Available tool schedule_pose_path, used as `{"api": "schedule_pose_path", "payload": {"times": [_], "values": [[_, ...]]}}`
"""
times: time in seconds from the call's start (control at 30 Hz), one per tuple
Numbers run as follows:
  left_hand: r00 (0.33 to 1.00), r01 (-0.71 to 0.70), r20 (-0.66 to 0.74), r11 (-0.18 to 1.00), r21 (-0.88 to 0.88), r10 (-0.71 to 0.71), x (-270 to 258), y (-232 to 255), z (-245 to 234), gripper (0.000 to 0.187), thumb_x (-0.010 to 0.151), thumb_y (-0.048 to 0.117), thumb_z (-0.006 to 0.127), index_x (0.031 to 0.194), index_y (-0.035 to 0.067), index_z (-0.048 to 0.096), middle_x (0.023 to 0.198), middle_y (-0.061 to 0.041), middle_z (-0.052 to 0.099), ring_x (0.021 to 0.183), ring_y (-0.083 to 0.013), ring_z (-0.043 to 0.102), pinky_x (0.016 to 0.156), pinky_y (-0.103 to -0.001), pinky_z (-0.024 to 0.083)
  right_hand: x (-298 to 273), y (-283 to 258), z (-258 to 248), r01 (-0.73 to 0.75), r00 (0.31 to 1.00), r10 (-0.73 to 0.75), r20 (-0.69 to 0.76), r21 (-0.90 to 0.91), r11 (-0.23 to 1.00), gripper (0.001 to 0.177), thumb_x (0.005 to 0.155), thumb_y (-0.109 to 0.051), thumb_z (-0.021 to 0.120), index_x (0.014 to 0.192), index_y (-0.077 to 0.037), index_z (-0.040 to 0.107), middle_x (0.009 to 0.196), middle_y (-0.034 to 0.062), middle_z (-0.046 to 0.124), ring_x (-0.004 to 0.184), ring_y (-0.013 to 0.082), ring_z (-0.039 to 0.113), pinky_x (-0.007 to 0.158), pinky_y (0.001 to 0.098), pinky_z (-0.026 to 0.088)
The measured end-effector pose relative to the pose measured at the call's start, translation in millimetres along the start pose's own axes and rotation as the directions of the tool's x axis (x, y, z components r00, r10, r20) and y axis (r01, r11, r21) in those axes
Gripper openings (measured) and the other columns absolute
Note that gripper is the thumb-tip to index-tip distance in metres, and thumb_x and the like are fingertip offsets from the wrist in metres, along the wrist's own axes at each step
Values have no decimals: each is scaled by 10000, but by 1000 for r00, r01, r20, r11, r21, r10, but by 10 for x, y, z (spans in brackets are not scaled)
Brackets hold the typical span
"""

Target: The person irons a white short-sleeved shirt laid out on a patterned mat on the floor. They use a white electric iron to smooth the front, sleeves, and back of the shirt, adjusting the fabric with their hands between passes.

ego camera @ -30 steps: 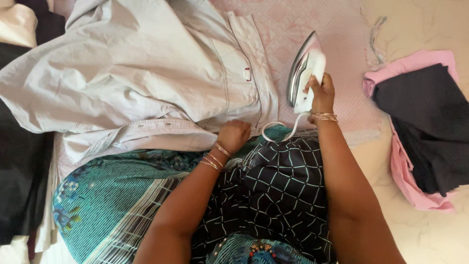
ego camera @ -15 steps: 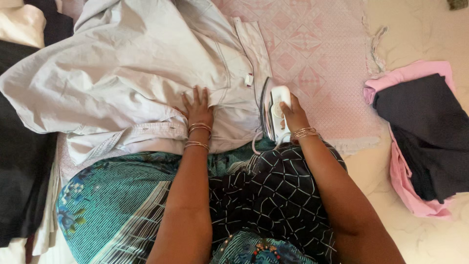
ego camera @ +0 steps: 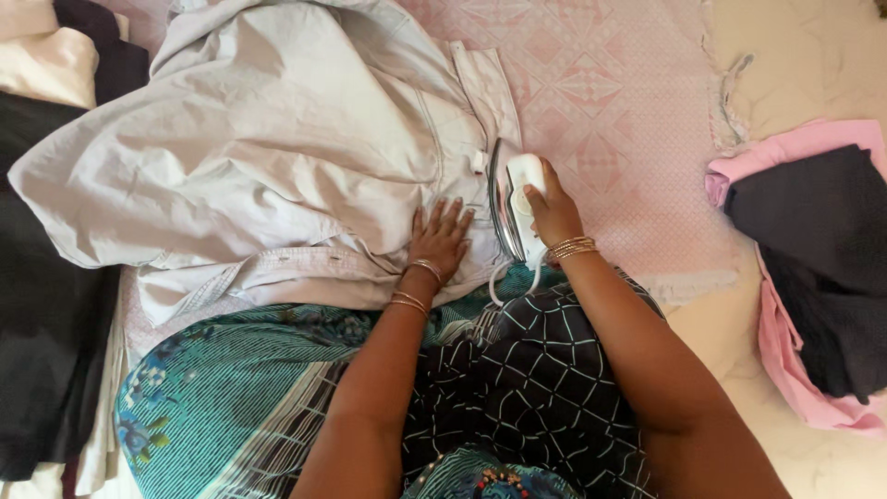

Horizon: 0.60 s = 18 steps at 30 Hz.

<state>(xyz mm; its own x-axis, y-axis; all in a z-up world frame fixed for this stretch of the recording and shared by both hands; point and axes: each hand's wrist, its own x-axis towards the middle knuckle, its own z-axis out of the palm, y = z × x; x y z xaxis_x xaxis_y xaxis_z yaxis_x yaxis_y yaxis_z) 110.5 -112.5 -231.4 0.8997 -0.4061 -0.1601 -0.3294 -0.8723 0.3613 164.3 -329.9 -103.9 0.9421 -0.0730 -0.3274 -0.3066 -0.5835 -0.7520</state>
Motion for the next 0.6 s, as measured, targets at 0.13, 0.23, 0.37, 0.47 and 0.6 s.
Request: {"api": "schedule_pose_path", "payload": {"times": [0.13,0.23,0.37,0.47,0.6], "values": [[986,154,51,984,84,-159,19,115,-152,696,1014,551,373,1634,286,202,1718,-43,99,1574,-287,49,1200,-667,-15,329,-121,56,22,999,-23,-28,-55,998,565,1025,-305,543,1559,-262,363,859,160,733,531,247,661,521,393,543],[959,263,89,961,86,-270,18,165,-296,763,1001,621,396,1648,282,174,1732,-32,78,1586,-286,14,1197,-699,-35,700,-285,109,-17,999,15,-44,-44,999,566,1017,-306,543,1554,-270,367,878,178,733,553,265,666,526,402,547],[917,336,191,937,97,-349,-16,225,-550,903,914,732,420,1641,312,86,1729,-7,-2,1581,-328,-77,1180,-723,-60,1161,-468,146,58,995,-60,-85,-34,998,558,1022,-311,555,1545,-255,368,990,174,740,601,268,698,545,396,563],[865,289,372,941,175,-335,-113,271,-736,1088,836,839,431,1638,274,-39,1716,-31,-129,1552,-335,-151,1160,-717,-73,1407,-526,130,33,997,-36,-70,-33,999,560,1018,-337,554,1541,-266,369,1067,179,733,697,283,722,591,404,578],[808,265,467,930,256,-359,-379,474,-806,1182,814,843,498,1648,228,-73,1718,-47,-180,1557,-357,-185,1127,-755,-42,1587,-517,113,70,995,-84,-50,-233,970,606,1049,-404,520,1587,-280,270,1173,223,703,929,390,699,777,493,546]]}}
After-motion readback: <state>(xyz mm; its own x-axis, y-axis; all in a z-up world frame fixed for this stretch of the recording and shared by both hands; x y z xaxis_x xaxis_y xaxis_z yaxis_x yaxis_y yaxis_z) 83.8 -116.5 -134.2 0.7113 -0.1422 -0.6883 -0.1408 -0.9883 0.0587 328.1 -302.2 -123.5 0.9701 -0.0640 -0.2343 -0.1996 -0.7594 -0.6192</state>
